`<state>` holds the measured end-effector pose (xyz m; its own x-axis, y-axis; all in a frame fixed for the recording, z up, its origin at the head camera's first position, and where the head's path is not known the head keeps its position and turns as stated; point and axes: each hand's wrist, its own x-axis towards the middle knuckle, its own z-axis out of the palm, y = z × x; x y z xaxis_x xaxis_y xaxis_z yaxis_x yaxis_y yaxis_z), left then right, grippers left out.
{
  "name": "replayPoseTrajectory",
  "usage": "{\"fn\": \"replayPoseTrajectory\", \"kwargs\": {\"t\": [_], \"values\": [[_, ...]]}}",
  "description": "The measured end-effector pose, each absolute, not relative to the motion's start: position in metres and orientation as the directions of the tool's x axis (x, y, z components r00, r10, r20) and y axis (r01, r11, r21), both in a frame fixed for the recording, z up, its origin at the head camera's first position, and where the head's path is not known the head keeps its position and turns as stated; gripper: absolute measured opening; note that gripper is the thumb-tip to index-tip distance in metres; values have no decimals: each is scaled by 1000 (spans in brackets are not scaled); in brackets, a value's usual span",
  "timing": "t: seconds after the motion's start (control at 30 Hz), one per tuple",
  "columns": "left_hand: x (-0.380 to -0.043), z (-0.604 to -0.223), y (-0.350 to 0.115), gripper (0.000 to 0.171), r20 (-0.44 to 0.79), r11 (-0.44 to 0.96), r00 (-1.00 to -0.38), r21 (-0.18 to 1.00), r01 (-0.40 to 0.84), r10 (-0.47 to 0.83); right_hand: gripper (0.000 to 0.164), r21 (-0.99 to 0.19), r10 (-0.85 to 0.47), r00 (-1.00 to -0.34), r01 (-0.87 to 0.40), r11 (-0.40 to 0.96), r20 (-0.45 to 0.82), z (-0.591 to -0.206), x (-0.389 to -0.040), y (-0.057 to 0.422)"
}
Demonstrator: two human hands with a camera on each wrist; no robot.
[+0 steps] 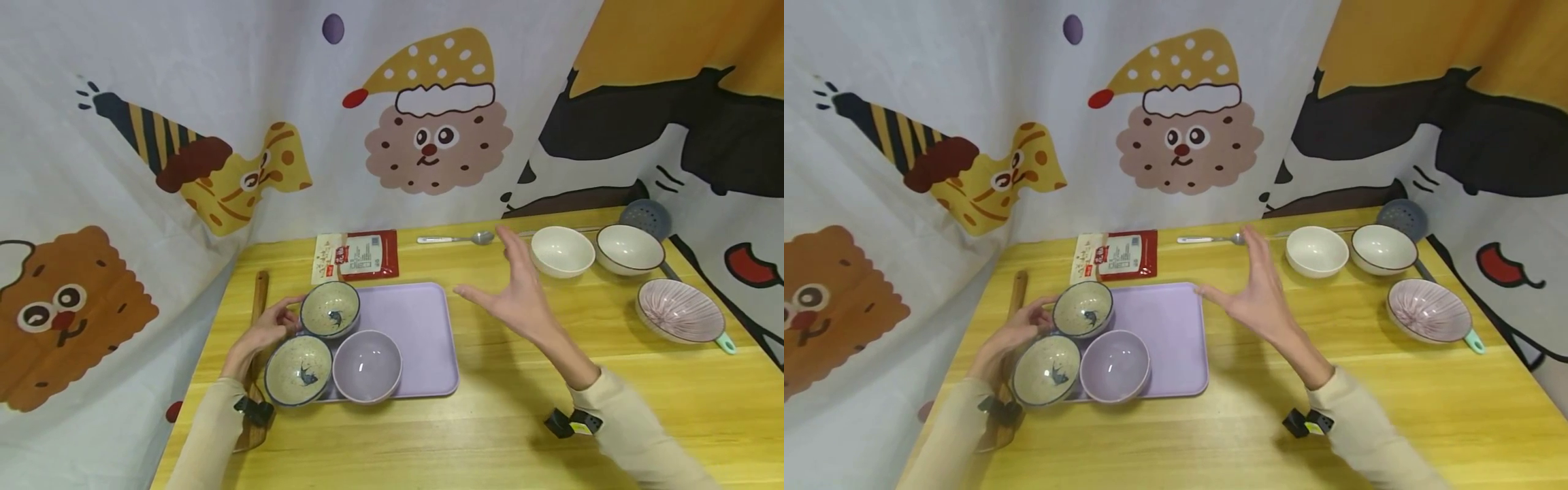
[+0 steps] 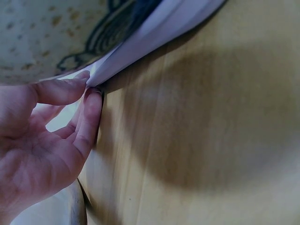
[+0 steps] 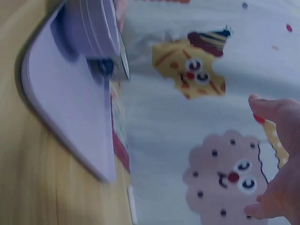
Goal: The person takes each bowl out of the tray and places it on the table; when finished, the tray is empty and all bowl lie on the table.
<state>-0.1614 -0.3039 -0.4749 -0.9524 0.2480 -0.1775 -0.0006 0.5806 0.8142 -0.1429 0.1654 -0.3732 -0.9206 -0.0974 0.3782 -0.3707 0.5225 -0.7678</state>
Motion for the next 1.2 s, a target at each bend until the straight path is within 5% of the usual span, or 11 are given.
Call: {"fn": "replayPoseTrajectory", "kwargs": {"t": [0.53, 1.2], "values": [[-163, -477, -307, 74, -181, 544, -945, 839, -5, 271, 138, -714, -493, -818, -533, 455, 296, -401, -124, 88], [-163, -475, -305, 68, -174, 568, -950, 823, 5, 260, 142, -731, -779, -618, -581, 358, 110, -453, -109, 48]]}}
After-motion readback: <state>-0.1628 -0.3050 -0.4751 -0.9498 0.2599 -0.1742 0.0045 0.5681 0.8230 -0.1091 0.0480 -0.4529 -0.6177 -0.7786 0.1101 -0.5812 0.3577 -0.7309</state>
